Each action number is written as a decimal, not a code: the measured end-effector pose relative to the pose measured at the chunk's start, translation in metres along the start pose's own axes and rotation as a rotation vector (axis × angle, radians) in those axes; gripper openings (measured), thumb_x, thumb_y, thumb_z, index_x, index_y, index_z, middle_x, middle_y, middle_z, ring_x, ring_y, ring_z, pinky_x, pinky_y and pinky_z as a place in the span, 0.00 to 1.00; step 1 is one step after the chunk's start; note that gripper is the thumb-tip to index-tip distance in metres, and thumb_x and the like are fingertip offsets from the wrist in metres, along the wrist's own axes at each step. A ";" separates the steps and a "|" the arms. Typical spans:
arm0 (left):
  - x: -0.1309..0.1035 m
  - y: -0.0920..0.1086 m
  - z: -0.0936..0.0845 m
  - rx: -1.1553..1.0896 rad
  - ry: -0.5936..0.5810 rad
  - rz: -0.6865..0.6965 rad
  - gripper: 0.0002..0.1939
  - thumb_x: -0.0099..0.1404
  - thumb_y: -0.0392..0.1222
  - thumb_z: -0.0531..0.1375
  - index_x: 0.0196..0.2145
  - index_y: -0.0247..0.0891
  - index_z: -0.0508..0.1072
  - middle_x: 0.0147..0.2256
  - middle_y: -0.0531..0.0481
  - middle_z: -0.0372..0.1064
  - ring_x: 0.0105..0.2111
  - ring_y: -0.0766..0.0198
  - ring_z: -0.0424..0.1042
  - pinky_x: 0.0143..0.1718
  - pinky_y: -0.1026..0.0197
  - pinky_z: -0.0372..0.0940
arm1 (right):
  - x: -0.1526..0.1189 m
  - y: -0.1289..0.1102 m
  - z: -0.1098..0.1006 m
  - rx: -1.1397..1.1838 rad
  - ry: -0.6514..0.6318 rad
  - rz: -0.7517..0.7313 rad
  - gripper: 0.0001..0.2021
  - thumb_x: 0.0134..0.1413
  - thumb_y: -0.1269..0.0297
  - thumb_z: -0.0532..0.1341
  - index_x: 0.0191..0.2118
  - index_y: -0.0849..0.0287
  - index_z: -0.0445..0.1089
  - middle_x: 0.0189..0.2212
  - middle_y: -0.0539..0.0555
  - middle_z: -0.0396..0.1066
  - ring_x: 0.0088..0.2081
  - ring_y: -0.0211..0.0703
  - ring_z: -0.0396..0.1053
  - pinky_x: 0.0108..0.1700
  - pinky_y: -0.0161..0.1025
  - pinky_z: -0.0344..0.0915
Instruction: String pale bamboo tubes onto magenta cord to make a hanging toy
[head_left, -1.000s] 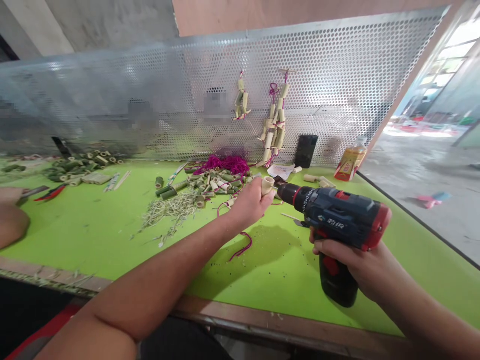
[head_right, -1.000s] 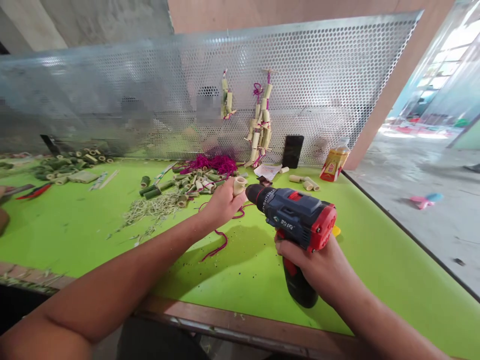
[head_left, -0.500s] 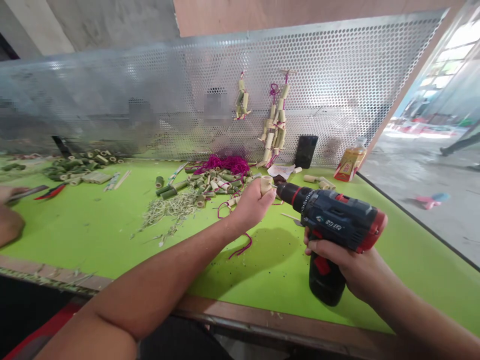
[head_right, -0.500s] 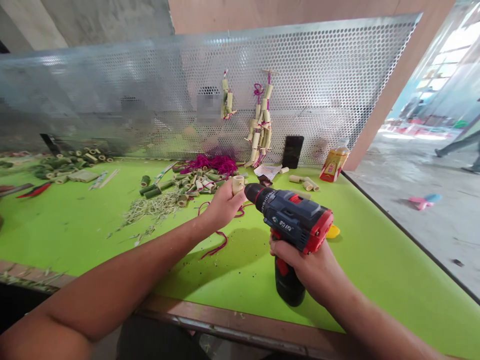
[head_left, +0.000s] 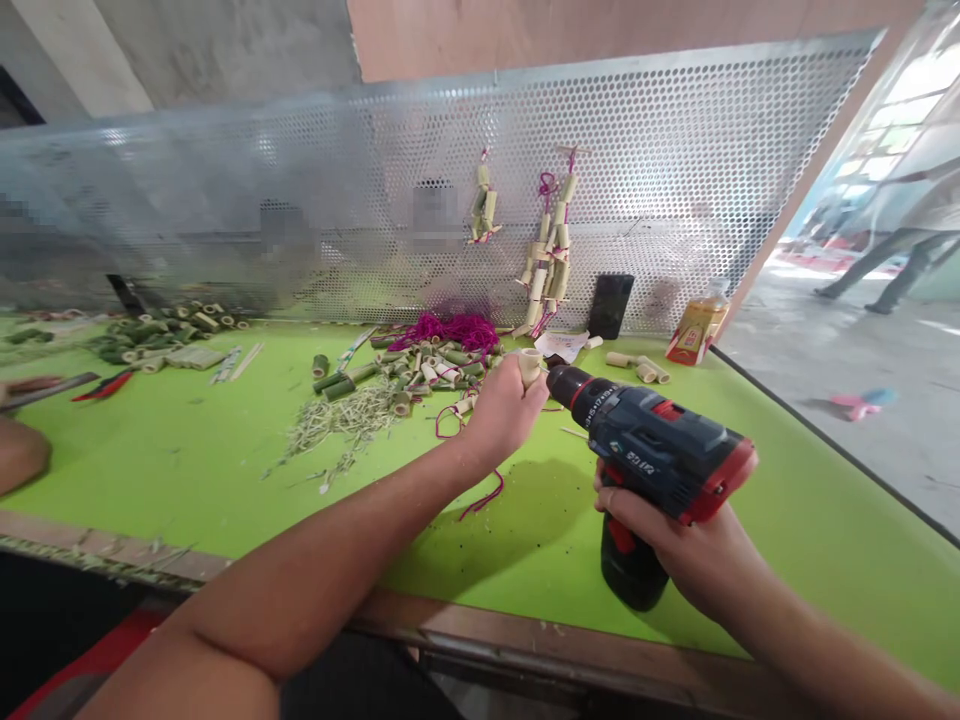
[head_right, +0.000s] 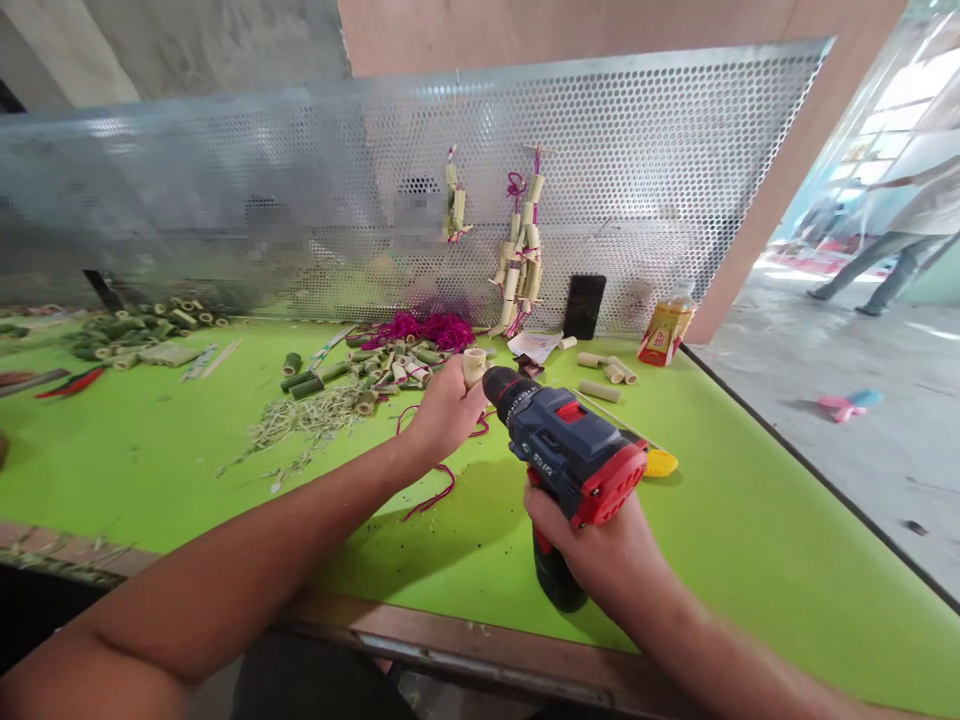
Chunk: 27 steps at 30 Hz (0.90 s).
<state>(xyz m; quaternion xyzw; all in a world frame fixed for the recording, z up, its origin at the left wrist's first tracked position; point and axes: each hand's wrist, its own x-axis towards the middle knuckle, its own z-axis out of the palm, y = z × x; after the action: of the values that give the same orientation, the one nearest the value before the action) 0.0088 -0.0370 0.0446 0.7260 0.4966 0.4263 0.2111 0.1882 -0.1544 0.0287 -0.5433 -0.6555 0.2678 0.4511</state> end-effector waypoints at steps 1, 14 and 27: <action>0.000 -0.001 0.000 0.036 0.008 -0.003 0.04 0.66 0.40 0.57 0.35 0.38 0.66 0.30 0.51 0.68 0.29 0.64 0.65 0.30 0.62 0.56 | 0.000 0.001 0.001 -0.023 0.010 -0.024 0.08 0.52 0.58 0.63 0.35 0.56 0.72 0.29 0.52 0.75 0.32 0.47 0.71 0.41 0.45 0.70; 0.001 -0.009 -0.004 0.443 -0.044 0.034 0.11 0.69 0.45 0.57 0.45 0.35 0.67 0.32 0.44 0.71 0.30 0.57 0.70 0.34 0.58 0.62 | 0.002 -0.008 -0.008 -0.015 -0.025 -0.008 0.07 0.50 0.59 0.62 0.34 0.55 0.70 0.28 0.52 0.74 0.30 0.46 0.71 0.37 0.43 0.71; 0.000 -0.002 0.000 -0.357 -0.217 -0.018 0.07 0.68 0.44 0.55 0.34 0.39 0.64 0.26 0.56 0.57 0.24 0.70 0.55 0.24 0.66 0.54 | 0.008 0.007 -0.013 -0.066 0.021 -0.103 0.06 0.51 0.59 0.62 0.32 0.55 0.72 0.27 0.52 0.75 0.28 0.46 0.72 0.36 0.43 0.72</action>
<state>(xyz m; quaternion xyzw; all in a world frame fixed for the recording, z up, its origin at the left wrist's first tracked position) 0.0073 -0.0365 0.0432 0.7144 0.3939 0.4248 0.3924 0.2031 -0.1464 0.0307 -0.5262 -0.6863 0.2170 0.4529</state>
